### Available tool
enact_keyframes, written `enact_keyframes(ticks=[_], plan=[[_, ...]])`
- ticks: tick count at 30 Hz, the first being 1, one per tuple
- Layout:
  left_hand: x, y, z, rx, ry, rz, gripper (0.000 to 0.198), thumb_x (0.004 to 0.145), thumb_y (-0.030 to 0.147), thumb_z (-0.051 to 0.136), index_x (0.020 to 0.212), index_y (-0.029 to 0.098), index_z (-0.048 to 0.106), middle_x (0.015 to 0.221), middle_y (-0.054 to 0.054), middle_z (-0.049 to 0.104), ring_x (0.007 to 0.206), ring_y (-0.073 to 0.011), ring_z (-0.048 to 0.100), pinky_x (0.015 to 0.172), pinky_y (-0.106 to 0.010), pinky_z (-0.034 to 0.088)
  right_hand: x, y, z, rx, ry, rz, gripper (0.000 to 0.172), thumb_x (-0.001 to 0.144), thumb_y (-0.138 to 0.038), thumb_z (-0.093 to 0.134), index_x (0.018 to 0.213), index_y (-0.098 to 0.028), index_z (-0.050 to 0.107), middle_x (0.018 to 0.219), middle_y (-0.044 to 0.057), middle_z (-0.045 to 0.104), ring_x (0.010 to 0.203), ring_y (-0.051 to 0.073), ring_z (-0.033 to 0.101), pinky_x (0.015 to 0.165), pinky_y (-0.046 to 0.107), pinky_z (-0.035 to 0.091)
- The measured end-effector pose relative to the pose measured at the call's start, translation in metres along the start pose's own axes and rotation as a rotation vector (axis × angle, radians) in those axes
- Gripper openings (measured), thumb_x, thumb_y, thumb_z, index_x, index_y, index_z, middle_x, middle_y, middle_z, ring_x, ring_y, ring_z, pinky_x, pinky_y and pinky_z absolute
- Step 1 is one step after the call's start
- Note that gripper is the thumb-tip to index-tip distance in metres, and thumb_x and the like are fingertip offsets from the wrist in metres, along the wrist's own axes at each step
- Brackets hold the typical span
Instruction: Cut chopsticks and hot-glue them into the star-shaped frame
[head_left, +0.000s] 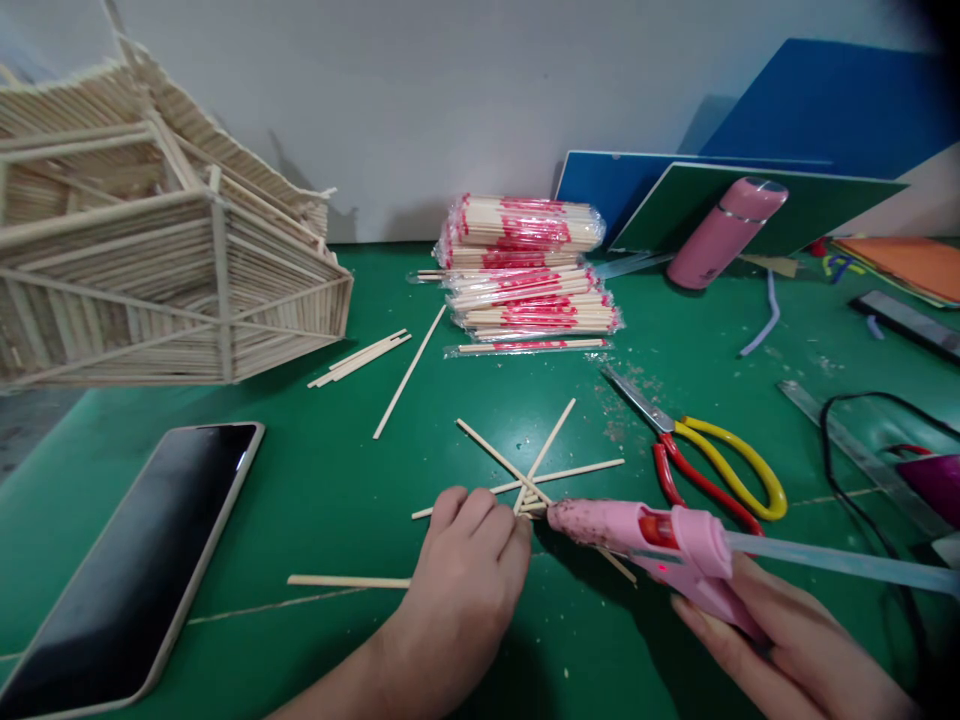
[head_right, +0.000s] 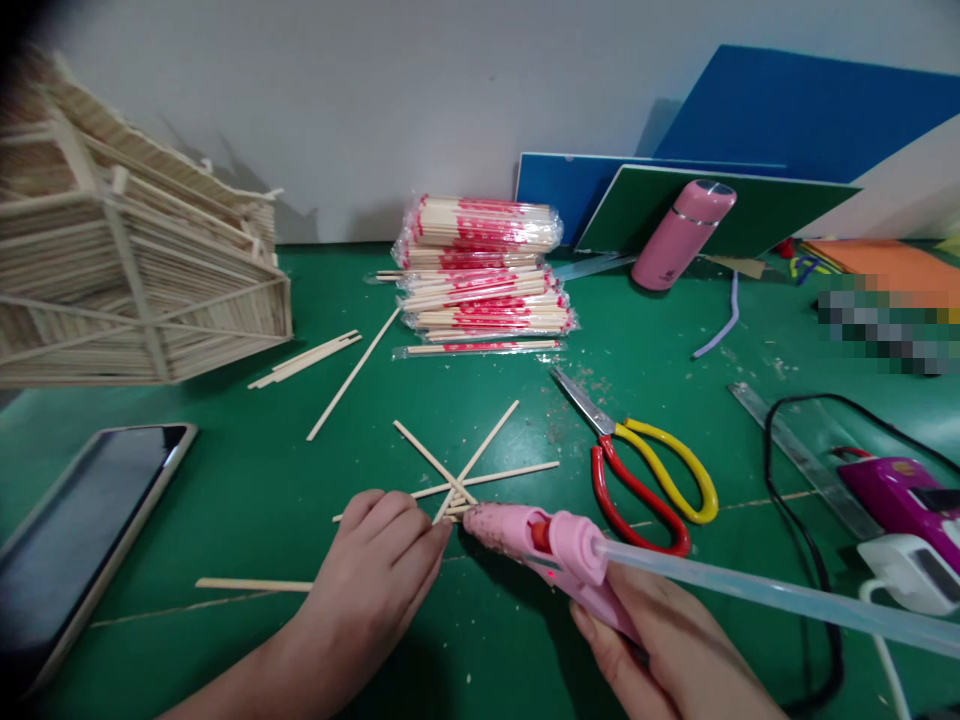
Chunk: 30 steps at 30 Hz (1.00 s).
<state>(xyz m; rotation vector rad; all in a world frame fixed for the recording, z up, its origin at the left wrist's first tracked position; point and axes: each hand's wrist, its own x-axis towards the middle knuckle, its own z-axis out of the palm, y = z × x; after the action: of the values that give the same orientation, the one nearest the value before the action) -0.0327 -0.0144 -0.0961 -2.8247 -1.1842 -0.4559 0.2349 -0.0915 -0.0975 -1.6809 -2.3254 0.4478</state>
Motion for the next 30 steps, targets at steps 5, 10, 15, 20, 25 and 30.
enact_keyframes(ticks=[5, 10, 15, 20, 25, 30], plan=[[0.000, 0.000, 0.000, -0.002, -0.010, 0.002, 0.010, 0.079, 0.014, 0.048, 0.082, 0.016, 0.057, 0.067, -0.001, 0.050, 0.068, -0.0168, 0.043, 0.065, -0.035, 0.031, 0.000, -0.004, -0.001, 0.020, 0.086, 0.077, 0.043, 0.074, -0.031, 0.057, 0.116, -0.030, 0.049, 0.110, 0.000, 0.061, 0.094, 0.024, 0.060, 0.077, 0.030, 0.054], [0.001, -0.001, 0.000, -0.012, -0.020, 0.007, 0.012, 0.079, 0.014, 0.046, 0.080, 0.015, 0.057, 0.067, -0.002, 0.050, 0.067, -0.0170, 0.042, 0.064, -0.035, 0.031, 0.007, -0.011, -0.009, 0.054, 0.064, 0.068, 0.039, 0.073, -0.032, 0.058, 0.111, -0.030, 0.054, 0.104, 0.001, 0.064, 0.086, 0.021, 0.064, 0.072, 0.025, 0.055], [0.000, -0.001, 0.001, -0.004, -0.028, 0.006, 0.011, 0.079, 0.013, 0.047, 0.081, 0.014, 0.057, 0.067, -0.002, 0.050, 0.067, -0.0172, 0.041, 0.064, -0.035, 0.031, 0.010, -0.025, -0.020, 0.078, 0.040, 0.123, 0.033, 0.076, -0.033, 0.052, 0.108, -0.027, 0.056, 0.105, 0.002, 0.063, 0.090, 0.023, 0.062, 0.076, 0.027, 0.053], [0.000, -0.001, -0.001, -0.003, -0.038, 0.012, 0.010, 0.078, 0.012, 0.048, 0.082, 0.014, 0.057, 0.067, -0.002, 0.049, 0.068, -0.0174, 0.041, 0.064, -0.036, 0.031, 0.006, -0.013, -0.012, 0.026, 0.049, 0.069, 0.037, 0.076, -0.032, 0.053, 0.113, -0.028, 0.052, 0.107, 0.003, 0.062, 0.090, 0.021, 0.062, 0.076, 0.025, 0.053], [0.001, 0.000, -0.001, -0.005, -0.027, 0.016, 0.010, 0.078, 0.012, 0.047, 0.081, 0.014, 0.057, 0.067, -0.002, 0.050, 0.067, -0.0174, 0.041, 0.063, -0.035, 0.032, 0.002, 0.000, -0.002, -0.034, 0.003, 0.015, 0.042, 0.077, -0.032, 0.053, 0.118, -0.027, 0.047, 0.108, 0.003, 0.062, 0.089, 0.020, 0.062, 0.076, 0.024, 0.052], [0.001, 0.000, -0.001, -0.010, -0.022, 0.020, 0.010, 0.078, 0.012, 0.047, 0.079, 0.014, 0.057, 0.066, -0.002, 0.049, 0.066, -0.0172, 0.041, 0.062, -0.035, 0.032, -0.003, 0.006, 0.001, -0.061, 0.013, -0.003, 0.041, 0.079, -0.031, 0.051, 0.119, -0.027, 0.045, 0.109, 0.005, 0.061, 0.090, 0.020, 0.062, 0.075, 0.026, 0.053]])
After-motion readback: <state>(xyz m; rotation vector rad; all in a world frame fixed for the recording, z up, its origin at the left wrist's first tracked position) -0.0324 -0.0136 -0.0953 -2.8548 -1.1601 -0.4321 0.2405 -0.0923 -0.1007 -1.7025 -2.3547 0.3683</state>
